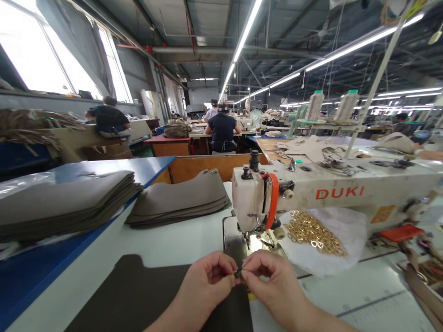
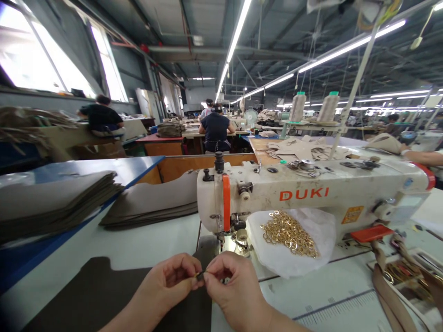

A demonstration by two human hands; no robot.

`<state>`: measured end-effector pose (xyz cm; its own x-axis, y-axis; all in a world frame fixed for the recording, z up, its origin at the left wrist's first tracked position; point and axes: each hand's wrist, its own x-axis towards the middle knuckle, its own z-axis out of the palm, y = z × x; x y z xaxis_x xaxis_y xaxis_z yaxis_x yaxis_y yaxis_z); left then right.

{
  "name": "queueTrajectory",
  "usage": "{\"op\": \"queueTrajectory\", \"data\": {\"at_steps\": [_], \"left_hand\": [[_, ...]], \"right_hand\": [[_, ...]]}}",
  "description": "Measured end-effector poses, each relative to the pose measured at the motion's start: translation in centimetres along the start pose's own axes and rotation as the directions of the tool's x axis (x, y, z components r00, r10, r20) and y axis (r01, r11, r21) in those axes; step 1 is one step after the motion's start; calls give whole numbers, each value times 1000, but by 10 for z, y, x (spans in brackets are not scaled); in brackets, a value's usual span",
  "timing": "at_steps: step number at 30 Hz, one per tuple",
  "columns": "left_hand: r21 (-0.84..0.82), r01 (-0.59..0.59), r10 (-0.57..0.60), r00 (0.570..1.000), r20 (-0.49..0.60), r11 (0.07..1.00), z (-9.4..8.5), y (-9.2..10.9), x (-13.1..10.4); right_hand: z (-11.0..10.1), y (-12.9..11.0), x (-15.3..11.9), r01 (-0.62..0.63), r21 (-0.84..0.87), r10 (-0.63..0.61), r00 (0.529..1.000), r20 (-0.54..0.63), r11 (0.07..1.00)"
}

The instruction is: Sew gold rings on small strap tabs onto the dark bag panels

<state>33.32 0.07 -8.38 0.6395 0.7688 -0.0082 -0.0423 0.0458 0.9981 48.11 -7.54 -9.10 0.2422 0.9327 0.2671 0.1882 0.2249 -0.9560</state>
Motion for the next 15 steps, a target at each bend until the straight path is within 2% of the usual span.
{"op": "queueTrajectory", "data": {"at_steps": [5,9,15], "left_hand": [[-27,74,-74,997,-8,997,1,5,1],[23,30,-29,998,-50,999,2,7,-1],[133,-37,44,998,-47,990,-2,1,-4]], "right_hand": [[1,5,1,-23,22,23,1000,8,999],[2,5,1,-40,76,39,999,18,996],[-1,4,1,-134,205,111,987,120,970]]}}
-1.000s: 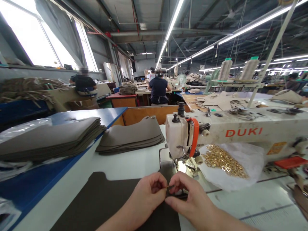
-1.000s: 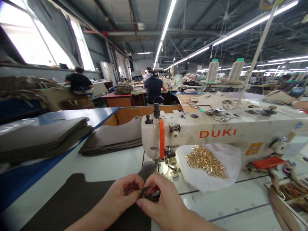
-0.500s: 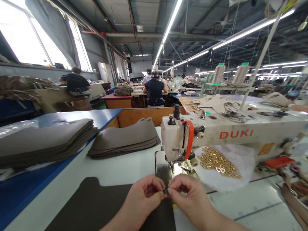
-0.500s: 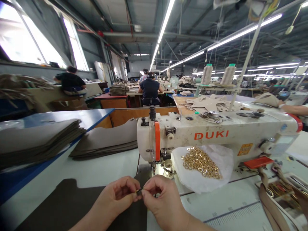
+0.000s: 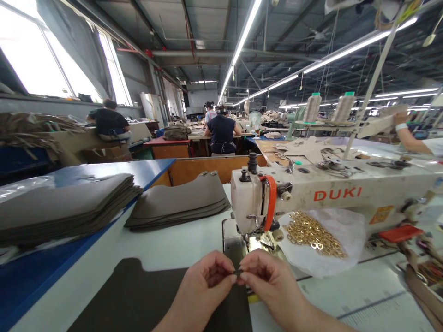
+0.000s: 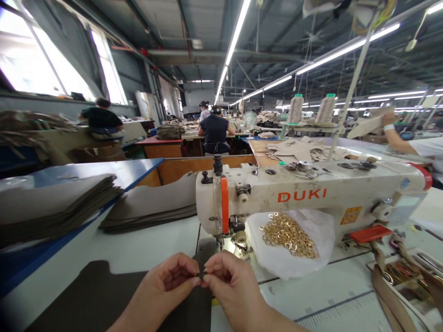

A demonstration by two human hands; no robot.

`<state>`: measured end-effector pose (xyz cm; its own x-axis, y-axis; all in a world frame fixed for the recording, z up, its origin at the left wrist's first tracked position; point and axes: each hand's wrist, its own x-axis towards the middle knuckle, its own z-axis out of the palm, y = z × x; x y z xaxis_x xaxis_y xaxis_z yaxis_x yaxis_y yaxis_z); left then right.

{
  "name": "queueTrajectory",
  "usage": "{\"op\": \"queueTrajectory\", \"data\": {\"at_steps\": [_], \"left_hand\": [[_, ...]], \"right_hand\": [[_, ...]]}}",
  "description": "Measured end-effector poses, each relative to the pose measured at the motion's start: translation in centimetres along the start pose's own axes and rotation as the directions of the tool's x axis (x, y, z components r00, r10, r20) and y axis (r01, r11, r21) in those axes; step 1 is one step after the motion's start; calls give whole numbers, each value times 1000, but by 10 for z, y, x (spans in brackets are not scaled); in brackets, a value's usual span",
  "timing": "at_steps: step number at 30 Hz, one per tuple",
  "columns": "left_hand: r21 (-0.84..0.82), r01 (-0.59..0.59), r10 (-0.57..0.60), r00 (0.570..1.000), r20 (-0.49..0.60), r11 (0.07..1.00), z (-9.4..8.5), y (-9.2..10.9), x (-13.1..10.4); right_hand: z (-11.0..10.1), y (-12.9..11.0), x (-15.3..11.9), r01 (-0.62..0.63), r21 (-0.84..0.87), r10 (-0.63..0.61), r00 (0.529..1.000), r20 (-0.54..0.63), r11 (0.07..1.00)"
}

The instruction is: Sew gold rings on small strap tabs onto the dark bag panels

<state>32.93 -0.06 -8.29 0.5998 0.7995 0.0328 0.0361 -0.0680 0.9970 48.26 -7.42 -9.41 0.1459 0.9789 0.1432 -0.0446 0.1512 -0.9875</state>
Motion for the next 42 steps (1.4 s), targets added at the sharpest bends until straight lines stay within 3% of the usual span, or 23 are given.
{"op": "queueTrajectory", "data": {"at_steps": [7,12,15,20,25,30,36,42], "left_hand": [[113,-58,60,998,-13,992,-2,-6,-3],[275,-35,28,999,29,961,1,3,-5],[526,-100,64,994,86,844,-2,14,-5],[786,-309,323,935,148,535,-12,11,-7],[835,-316,347,924,162,451,-6,-10,-21],[833,-356,423,891,166,424,-2,-9,-25],[792,-527,530,786,317,308,8,-1,-10],[801,-585,561,709,428,127,18,0,1]], "right_hand": [[-4,-5,-1,19,-254,-15,1000,18,967],[-6,-11,-3,122,-547,-114,992,49,828],[-11,-12,-4,63,-543,-40,998,53,838],[-19,-11,1,-191,-353,192,981,-32,916],[-17,-17,17,-327,-302,346,938,9,895],[-13,-29,29,-402,-324,444,894,63,856],[-15,-35,36,-441,-392,514,852,98,807],[-17,-33,42,-399,-499,519,845,125,769]]}}
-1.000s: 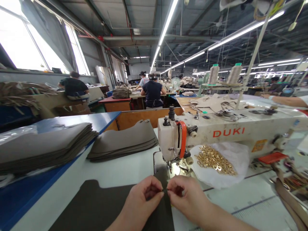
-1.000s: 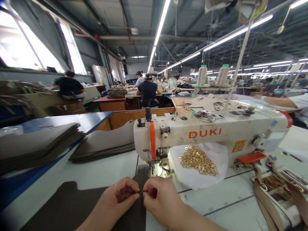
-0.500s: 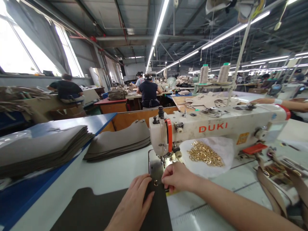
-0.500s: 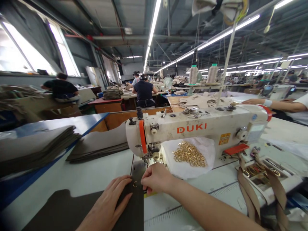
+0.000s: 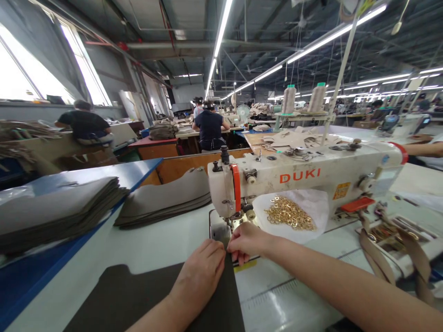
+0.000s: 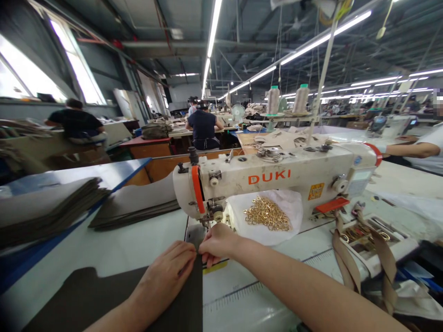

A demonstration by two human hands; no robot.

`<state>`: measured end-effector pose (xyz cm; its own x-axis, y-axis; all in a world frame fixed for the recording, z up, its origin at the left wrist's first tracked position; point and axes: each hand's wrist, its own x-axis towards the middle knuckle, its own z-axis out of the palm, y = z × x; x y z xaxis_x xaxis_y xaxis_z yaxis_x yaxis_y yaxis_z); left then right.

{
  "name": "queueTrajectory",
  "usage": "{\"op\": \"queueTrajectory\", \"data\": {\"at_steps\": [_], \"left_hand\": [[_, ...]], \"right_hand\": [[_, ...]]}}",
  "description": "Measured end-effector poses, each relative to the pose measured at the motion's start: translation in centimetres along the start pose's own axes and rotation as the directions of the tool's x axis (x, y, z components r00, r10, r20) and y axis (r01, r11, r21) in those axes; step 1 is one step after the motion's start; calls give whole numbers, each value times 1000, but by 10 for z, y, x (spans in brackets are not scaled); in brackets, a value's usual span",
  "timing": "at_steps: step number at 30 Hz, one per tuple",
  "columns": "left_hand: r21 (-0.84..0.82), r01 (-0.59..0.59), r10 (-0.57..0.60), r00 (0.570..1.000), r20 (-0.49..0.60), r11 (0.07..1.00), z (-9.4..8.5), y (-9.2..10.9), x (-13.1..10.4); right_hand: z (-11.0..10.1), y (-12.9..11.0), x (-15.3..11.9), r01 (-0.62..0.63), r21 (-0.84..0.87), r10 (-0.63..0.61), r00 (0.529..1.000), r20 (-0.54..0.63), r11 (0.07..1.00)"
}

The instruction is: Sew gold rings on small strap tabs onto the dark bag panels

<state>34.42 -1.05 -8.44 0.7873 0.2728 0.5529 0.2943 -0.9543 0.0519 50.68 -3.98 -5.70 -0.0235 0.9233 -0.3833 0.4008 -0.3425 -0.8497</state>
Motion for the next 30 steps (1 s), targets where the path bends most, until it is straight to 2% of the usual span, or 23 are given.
{"op": "queueTrajectory", "data": {"at_steps": [5,8,10,12,15,19,20,24,30], "left_hand": [[-16,-5,5,1000,9,1000,2,1,1],[-41,23,-22,1000,18,999,1,0,1],[-60,35,-34,999,16,998,1,-1,2],[-74,50,-50,999,10,996,1,-1,2],[-96,71,-71,997,3,993,2,-1,1],[-120,75,-78,997,-18,990,4,-1,0],[-123,77,-81,997,-21,989,5,-1,0],[-130,81,-85,996,-25,988,6,-3,-1],[-146,71,-77,997,-30,987,7,-2,-1]], "right_hand": [[1,2,5,75,-153,-78,997,-19,985],[1,6,2,155,-269,-179,982,-68,951],[0,12,-6,214,-360,-274,954,-124,908],[-1,21,-15,281,-452,-388,907,-162,846],[-1,35,-28,389,-570,-547,827,-129,723],[4,47,-31,454,-773,-734,679,-20,442],[5,48,-31,444,-806,-753,658,-2,391],[7,47,-28,410,-861,-765,643,39,301],[7,48,-27,421,-866,-786,615,55,269]]}}
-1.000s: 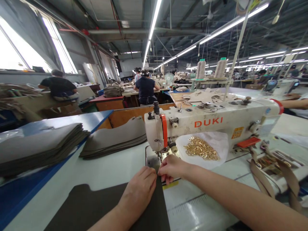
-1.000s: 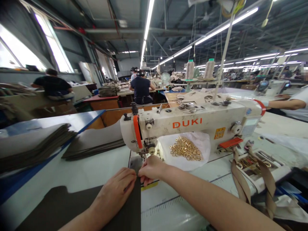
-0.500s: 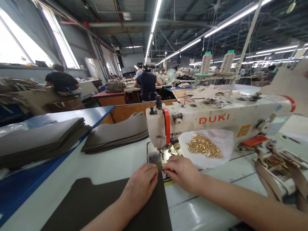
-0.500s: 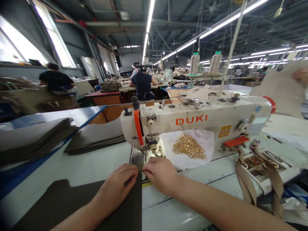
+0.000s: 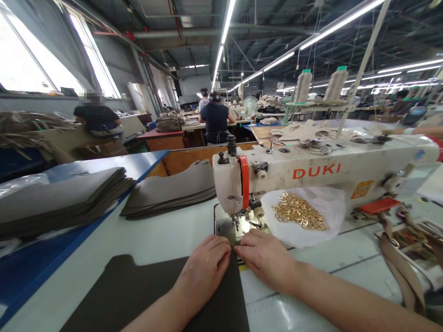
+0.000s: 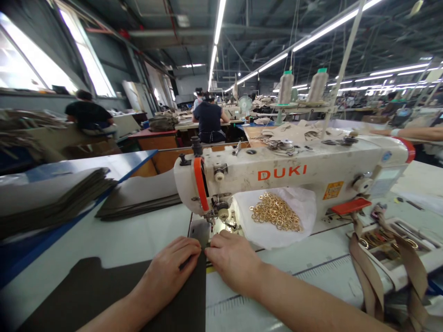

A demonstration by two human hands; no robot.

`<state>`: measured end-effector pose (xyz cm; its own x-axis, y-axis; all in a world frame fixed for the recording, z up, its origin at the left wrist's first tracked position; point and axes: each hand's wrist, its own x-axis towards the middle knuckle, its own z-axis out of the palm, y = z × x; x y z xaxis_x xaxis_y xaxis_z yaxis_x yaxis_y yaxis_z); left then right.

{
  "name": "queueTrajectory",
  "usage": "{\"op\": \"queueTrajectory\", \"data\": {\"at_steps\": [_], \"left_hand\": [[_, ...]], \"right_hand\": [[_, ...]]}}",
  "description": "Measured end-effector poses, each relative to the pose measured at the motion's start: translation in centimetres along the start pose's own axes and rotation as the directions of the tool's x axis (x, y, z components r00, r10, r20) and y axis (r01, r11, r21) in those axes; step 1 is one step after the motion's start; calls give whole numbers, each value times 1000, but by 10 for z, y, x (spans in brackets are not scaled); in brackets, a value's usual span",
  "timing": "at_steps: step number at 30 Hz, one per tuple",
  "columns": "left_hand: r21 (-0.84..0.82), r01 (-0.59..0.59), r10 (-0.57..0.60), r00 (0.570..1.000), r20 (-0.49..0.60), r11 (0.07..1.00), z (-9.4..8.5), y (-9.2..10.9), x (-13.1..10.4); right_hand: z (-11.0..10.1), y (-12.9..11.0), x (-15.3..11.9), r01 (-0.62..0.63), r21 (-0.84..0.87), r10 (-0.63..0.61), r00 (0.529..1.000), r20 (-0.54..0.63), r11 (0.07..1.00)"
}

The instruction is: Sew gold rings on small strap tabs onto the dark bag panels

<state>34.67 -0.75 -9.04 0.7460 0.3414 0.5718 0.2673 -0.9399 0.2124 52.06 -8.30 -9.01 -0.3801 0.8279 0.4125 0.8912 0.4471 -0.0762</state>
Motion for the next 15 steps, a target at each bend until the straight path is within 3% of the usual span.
{"op": "queueTrajectory", "data": {"at_steps": [8,15], "left_hand": [[12,-10,10,999,34,1000,-2,1,2],[52,-27,25,999,34,998,-3,3,3]], "right_hand": [[-9,1,1,22,23,-24,997,67,999],[-40,-12,-25,281,-35,-267,938,219,959]]}}
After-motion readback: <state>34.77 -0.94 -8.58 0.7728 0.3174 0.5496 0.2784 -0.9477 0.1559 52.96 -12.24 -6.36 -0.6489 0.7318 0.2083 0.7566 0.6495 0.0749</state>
